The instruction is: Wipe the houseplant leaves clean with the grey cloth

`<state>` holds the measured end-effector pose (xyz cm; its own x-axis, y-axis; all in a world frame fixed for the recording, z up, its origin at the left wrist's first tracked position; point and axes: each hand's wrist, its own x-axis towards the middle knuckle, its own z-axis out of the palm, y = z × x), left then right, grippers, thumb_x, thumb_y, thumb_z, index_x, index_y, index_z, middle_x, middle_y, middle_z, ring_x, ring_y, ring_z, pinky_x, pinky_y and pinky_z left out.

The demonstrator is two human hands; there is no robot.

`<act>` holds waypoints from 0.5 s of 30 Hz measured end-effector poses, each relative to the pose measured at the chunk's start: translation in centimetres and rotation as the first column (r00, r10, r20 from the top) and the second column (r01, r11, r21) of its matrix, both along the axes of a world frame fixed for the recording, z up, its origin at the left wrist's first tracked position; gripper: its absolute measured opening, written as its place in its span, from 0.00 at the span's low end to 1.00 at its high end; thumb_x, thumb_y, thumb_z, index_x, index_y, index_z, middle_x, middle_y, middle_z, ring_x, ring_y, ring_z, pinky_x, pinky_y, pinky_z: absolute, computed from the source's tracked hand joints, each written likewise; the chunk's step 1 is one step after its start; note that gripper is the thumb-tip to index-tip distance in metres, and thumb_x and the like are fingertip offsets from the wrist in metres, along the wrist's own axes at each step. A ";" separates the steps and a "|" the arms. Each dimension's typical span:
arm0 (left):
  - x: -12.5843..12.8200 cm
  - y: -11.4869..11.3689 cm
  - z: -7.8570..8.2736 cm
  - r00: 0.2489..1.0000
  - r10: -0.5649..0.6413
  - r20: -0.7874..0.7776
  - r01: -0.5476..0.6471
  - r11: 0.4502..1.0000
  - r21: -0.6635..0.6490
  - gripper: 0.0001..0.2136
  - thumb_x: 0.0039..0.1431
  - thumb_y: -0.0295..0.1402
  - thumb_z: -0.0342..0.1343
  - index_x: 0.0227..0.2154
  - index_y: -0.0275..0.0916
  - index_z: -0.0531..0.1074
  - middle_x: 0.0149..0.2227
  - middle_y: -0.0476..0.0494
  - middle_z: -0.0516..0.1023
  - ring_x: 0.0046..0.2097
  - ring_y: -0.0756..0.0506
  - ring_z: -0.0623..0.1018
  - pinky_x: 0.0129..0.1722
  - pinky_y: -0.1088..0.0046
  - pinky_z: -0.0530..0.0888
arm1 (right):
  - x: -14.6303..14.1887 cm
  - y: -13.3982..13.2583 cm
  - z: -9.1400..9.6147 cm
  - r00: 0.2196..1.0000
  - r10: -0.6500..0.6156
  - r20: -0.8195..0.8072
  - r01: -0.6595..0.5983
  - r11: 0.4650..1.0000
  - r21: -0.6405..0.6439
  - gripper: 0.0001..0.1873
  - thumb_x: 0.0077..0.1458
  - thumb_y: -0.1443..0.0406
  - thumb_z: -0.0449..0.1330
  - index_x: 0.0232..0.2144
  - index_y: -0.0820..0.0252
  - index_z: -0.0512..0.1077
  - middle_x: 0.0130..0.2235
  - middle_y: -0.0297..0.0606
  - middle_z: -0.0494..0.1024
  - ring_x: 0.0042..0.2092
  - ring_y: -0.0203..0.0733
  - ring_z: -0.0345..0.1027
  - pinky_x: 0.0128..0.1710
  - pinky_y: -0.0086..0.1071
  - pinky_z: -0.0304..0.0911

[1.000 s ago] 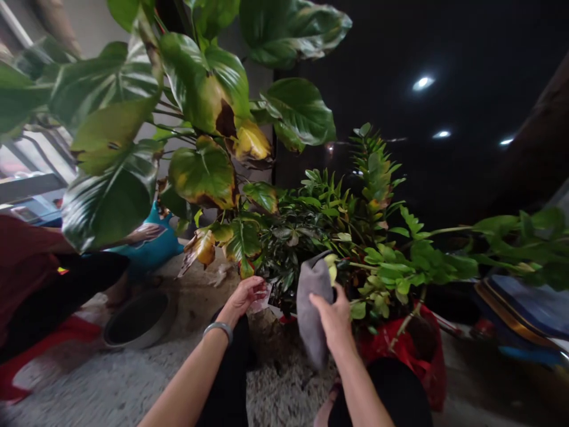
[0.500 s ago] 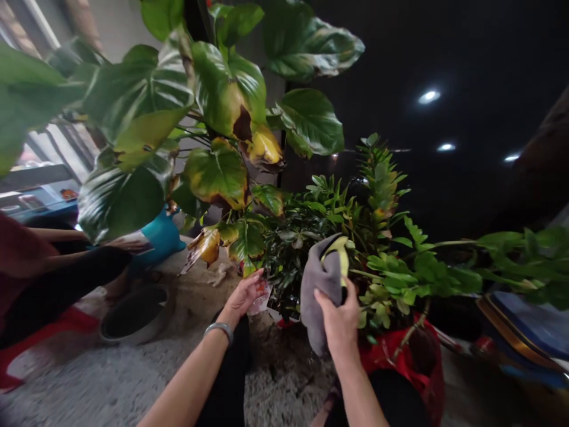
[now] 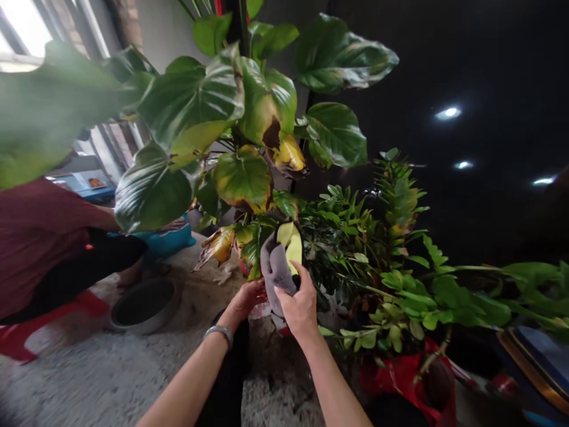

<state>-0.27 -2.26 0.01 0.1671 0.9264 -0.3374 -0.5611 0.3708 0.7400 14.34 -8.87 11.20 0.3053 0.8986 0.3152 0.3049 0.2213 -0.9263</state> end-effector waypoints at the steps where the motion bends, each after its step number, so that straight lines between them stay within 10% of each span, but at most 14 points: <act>1: -0.1 -0.1 0.0 0.999 0.017 -0.029 -0.017 1.000 -0.014 0.12 0.36 0.31 0.64 0.28 0.32 0.77 0.25 0.44 0.76 0.27 0.47 0.74 0.29 0.72 0.69 | 0.0 -0.1 -1.3 1.000 -0.001 0.016 0.002 0.998 -0.069 0.26 0.32 0.63 0.63 0.40 0.58 0.75 0.41 0.42 0.81 0.43 0.54 0.74 0.47 0.45 0.66; 5: -1.4 -0.2 -0.5 0.975 0.164 -0.151 -0.178 0.981 -0.081 0.07 0.30 0.23 0.60 0.19 0.35 0.71 0.25 0.46 0.76 0.25 0.49 0.72 0.29 0.72 0.68 | 0.6 -3.8 -4.3 1.000 0.027 -0.002 -0.027 0.966 -0.255 0.24 0.32 0.62 0.61 0.38 0.59 0.76 0.35 0.42 0.82 0.38 0.55 0.75 0.41 0.43 0.69; 11: -3.5 -0.8 0.2 0.896 0.431 -0.109 -0.411 0.897 0.164 0.06 0.27 0.23 0.58 0.12 0.37 0.66 0.51 0.43 0.76 0.45 0.43 0.74 0.37 0.74 0.69 | 0.8 -2.6 2.0 0.998 -0.055 -0.011 0.055 0.998 0.028 0.26 0.36 0.59 0.65 0.42 0.57 0.75 0.41 0.41 0.82 0.42 0.53 0.75 0.43 0.41 0.68; 15: -2.5 -1.1 1.5 0.945 0.288 -0.152 -0.246 0.937 0.249 0.17 0.28 0.24 0.58 0.28 0.38 0.80 0.49 0.40 0.78 0.49 0.38 0.74 0.41 0.70 0.71 | -1.3 0.5 1.8 0.999 -0.035 -0.020 0.036 0.998 0.049 0.28 0.34 0.60 0.64 0.42 0.59 0.74 0.42 0.44 0.81 0.43 0.54 0.74 0.46 0.44 0.67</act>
